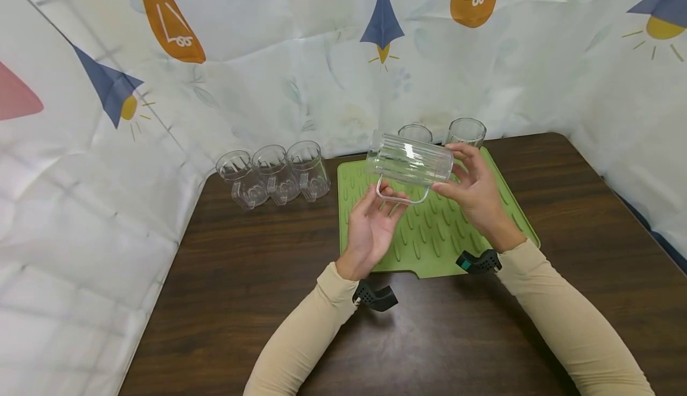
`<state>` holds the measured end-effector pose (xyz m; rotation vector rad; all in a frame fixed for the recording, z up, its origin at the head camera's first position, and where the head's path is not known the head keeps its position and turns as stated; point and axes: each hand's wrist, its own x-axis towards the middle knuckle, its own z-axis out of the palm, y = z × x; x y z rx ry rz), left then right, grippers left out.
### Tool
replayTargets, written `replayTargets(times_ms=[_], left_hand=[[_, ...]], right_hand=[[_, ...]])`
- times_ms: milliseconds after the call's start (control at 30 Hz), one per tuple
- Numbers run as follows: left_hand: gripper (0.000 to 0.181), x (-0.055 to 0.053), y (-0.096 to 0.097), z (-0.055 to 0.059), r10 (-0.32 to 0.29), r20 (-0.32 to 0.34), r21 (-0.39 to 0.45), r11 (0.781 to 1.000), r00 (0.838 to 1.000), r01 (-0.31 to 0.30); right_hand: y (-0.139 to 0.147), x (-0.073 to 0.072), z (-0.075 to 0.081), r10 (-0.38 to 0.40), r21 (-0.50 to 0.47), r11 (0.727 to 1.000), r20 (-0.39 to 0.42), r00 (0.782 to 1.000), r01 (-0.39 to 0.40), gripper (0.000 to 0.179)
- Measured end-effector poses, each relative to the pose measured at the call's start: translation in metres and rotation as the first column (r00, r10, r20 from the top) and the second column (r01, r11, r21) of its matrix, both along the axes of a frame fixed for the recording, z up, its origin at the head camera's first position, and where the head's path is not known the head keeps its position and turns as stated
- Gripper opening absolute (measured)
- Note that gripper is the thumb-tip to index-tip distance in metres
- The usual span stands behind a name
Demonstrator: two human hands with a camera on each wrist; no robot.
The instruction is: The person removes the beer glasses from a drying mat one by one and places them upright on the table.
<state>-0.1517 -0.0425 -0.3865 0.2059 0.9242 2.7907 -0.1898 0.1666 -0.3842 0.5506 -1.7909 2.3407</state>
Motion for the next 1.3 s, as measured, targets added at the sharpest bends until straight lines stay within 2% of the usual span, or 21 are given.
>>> replayTargets(times_ms=[233, 433, 767, 1067, 1300], left_hand=[[0.032, 0.001, 0.003, 0.003, 0.021, -0.017, 0.045, 0.999, 1.000, -0.020], [0.035, 0.003, 0.003, 0.006, 0.002, -0.037, 0.037, 0.999, 0.999, 0.000], [0.030, 0.007, 0.003, 0.009, 0.021, -0.076, 0.048, 0.999, 0.997, -0.017], [0.023, 0.009, 0.002, 0.008, 0.035, -0.133, -0.018, 0.999, 0.991, -0.038], [0.019, 0.011, -0.001, 0.009, 0.036, -0.176, -0.098, 0.994, 0.984, -0.054]], right_hand=[[0.000, -0.001, -0.003, 0.028, -0.051, 0.998, 0.000, 1.000, -0.028, 0.075], [0.000, -0.001, -0.005, 0.044, -0.044, 0.998, 0.014, 0.999, -0.043, 0.073], [0.001, -0.002, -0.009, 0.086, -0.035, 0.996, 0.000, 0.996, -0.086, 0.069], [0.004, 0.000, -0.010, 0.099, 0.047, 0.994, 0.041, 0.994, -0.101, 0.066], [0.014, 0.002, -0.011, 0.047, 0.135, 0.990, 0.007, 0.999, -0.048, 0.062]])
